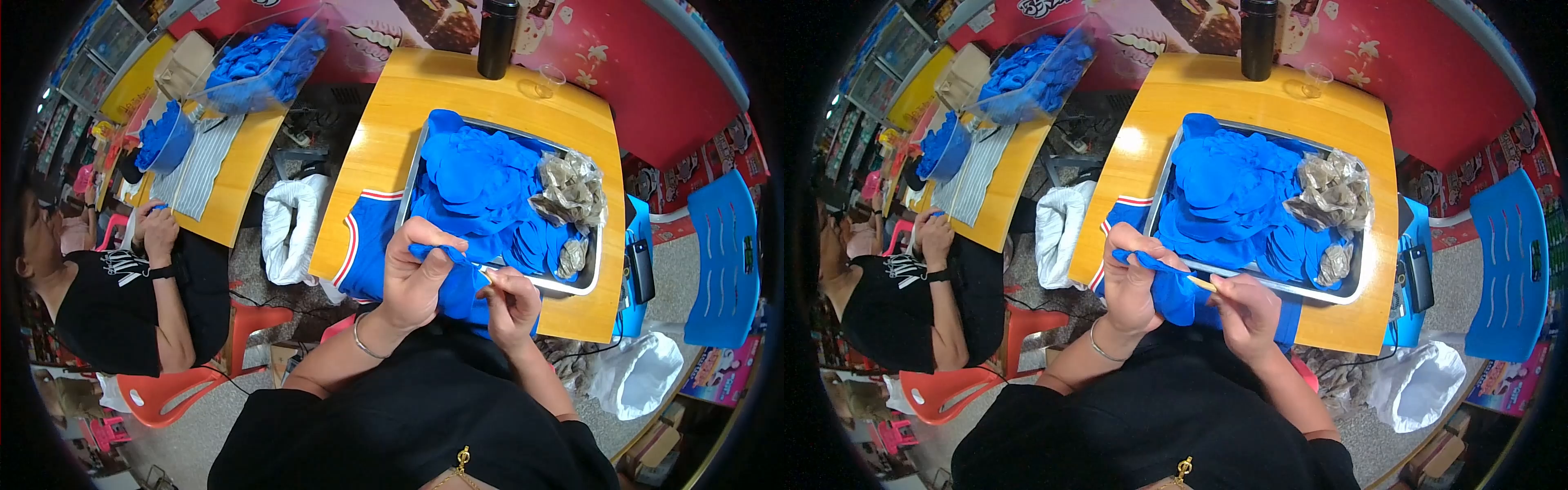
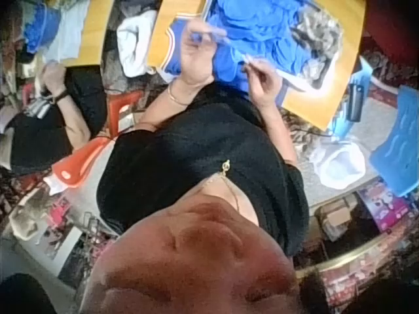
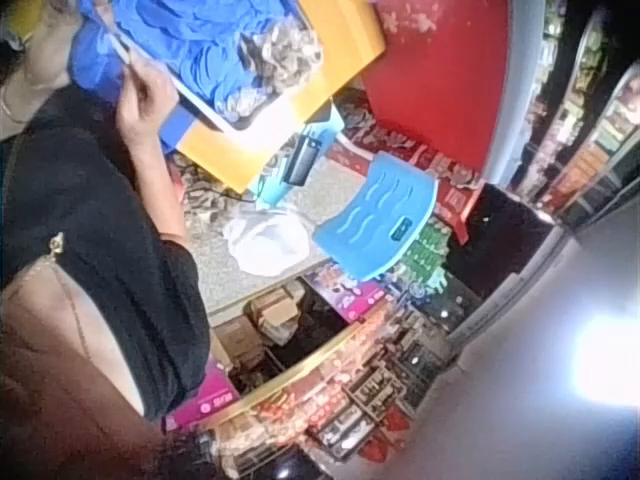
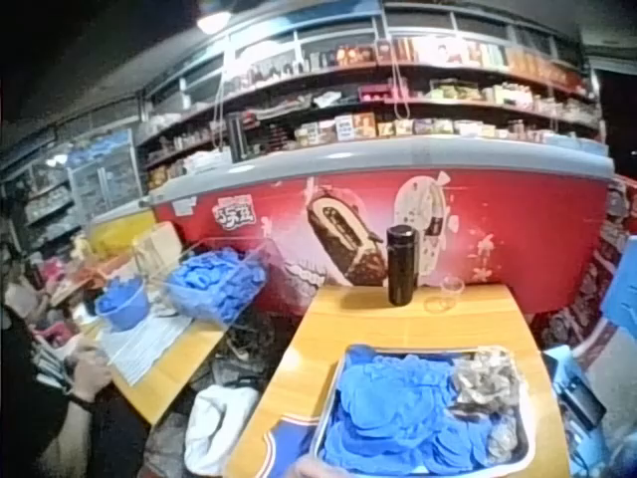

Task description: Assembling items by placing brown fibrous material onto blue fabric cutouts on a tray.

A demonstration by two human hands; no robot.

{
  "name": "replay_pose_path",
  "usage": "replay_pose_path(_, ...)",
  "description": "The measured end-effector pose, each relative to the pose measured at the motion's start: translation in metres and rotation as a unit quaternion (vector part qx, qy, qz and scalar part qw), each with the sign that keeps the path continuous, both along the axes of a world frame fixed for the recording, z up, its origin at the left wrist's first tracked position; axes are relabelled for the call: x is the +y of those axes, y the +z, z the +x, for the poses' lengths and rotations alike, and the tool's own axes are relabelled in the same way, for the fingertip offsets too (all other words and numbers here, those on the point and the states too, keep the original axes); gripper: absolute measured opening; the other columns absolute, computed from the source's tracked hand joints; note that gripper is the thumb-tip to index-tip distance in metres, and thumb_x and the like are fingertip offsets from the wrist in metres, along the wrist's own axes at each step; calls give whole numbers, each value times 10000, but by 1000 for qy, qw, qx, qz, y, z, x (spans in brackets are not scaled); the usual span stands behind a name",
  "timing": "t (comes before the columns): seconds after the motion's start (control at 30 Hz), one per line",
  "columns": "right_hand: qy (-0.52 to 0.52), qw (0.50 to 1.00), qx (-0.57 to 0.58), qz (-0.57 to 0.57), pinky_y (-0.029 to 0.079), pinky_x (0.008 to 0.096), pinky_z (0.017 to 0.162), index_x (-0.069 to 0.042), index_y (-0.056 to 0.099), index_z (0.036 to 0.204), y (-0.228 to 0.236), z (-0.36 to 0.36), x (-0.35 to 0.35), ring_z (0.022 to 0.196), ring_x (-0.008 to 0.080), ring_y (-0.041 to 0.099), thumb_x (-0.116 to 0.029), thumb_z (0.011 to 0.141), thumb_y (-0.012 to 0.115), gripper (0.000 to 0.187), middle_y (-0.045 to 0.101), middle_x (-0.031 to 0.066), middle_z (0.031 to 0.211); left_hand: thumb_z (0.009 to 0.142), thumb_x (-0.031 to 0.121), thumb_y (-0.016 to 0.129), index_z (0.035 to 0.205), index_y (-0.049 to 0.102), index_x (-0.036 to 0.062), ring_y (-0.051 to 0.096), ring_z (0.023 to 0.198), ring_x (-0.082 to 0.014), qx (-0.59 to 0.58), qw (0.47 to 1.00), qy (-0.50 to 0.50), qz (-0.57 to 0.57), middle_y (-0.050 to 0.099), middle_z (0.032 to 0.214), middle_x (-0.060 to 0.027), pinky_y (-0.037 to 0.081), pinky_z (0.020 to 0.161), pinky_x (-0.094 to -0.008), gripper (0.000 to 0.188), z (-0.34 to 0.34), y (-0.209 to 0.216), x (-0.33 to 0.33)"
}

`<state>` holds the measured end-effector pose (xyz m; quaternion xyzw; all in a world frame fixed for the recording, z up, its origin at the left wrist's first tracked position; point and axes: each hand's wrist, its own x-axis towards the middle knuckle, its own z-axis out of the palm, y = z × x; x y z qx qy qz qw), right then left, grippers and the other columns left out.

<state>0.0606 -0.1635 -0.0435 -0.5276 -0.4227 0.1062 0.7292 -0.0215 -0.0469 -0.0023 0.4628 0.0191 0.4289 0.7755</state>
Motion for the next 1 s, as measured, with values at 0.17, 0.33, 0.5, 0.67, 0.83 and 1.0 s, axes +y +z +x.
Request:
replay_pose_path(0.17, 129, 980, 149, -6, 442, 229, 533, 4, 570, 994, 14, -8, -4, 617, 119, 567, 33, 839, 547, 160, 581, 89, 726, 864, 154, 608, 882, 537, 33, 549, 762, -94, -17, 1000, -10, 5, 570, 845, -55, 428, 702, -215, 142, 1, -4, -1)
replay_pose_path(0.33, 272, 895, 348, -56, 421, 206, 570, 8, 536, 978, 23, -7, -11, 632, 99, 535, -17, 882, 521, 101, 570, 78, 768, 851, 141, 626, 869, 532, 35, 540, 757, -96, -3, 1000, 3, 4, 561, 834, -57, 425, 704, -218, 144, 2, -2, 6)
replay_pose_path(0.5, 81, 984, 132, -91, 440, 220, 583, -6, 477, 926, 22, -2, -6, 627, 107, 533, 33, 868, 486, 71, 537, 68, 744, 830, 159, 653, 885, 546, 31, 504, 751, -98, 43, 995, -13, 90, 541, 812, -50, 400, 694, -219, 176, 4, 15, 20)
replay_pose_path(0.67, 64, 993, 42, -91, 434, 227, 574, 8, 493, 930, 19, 0, -8, 627, 118, 525, 68, 841, 501, 107, 537, 76, 736, 798, 203, 688, 901, 571, 17, 476, 705, -102, 37, 989, -32, 139, 529, 787, -37, 370, 649, -211, 243, 0, 17, 28)
replay_pose_path(0.83, 36, 998, 9, -55, 458, 230, 554, 26, 581, 1003, 5, 0, -6, 641, 138, 586, 72, 813, 545, 199, 600, 111, 769, 795, 191, 693, 829, 551, 32, 461, 666, -87, 48, 995, -18, 88, 522, 749, -22, 404, 663, -220, 216, 0, 13, 18)
replay_pose_path(1.0, 4, 1000, -6, -23, 455, 233, 548, 29, 583, 992, 0, -3, 1, 624, 136, 578, 84, 805, 548, 198, 592, 106, 743, 790, 134, 694, 789, 517, 58, 451, 647, -72, 25, 999, -21, 29, 482, 684, -8, 458, 751, -244, 193, 2, 11, 14)
